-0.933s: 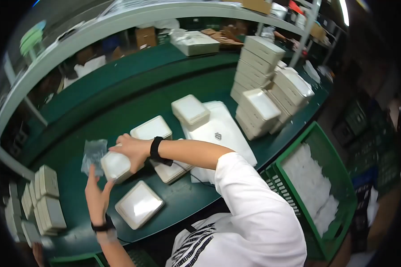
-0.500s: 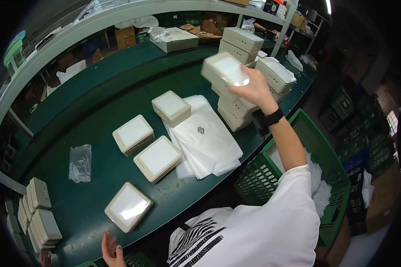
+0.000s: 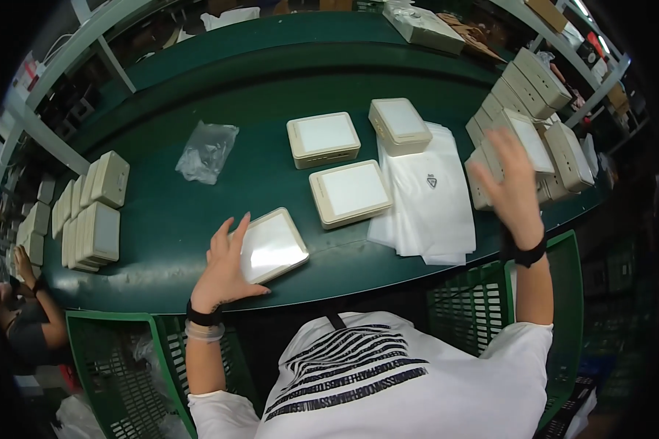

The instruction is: The person picks up a plastic bag, removes a clear plastic cover, and presses it onto a light therapy lamp. They repeat this process for several lamps, occasionally stacking the completed units or reaching into a green crate for more covers.

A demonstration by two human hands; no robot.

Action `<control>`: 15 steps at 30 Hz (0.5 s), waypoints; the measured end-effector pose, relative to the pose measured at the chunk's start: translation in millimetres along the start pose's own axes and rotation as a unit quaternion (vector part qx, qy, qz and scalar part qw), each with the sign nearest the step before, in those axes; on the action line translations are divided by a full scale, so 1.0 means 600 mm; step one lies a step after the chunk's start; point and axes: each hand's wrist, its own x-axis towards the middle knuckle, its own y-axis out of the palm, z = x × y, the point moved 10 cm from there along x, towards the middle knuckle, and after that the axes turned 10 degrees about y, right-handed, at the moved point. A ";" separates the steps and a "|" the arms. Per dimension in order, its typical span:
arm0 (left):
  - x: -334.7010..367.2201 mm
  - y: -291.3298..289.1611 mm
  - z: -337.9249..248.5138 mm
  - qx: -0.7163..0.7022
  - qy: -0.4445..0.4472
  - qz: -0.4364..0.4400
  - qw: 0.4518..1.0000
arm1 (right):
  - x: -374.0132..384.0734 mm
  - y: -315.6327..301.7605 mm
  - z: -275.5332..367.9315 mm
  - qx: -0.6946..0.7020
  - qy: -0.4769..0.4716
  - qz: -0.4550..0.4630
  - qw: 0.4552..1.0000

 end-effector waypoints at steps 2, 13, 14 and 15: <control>-0.001 0.009 0.003 -0.014 -0.005 0.005 1.000 | -0.030 0.074 0.116 0.086 -0.120 0.119 0.982; -0.055 0.009 0.031 -0.152 0.049 -0.178 0.971 | -0.160 0.367 0.422 0.302 -0.291 0.346 0.839; -0.057 0.006 0.032 -0.148 0.049 -0.189 0.970 | -0.140 0.381 0.403 0.356 -0.219 0.355 0.836; -0.060 0.006 0.036 -0.148 0.041 -0.193 0.969 | -0.117 0.385 0.388 0.405 -0.146 0.365 0.825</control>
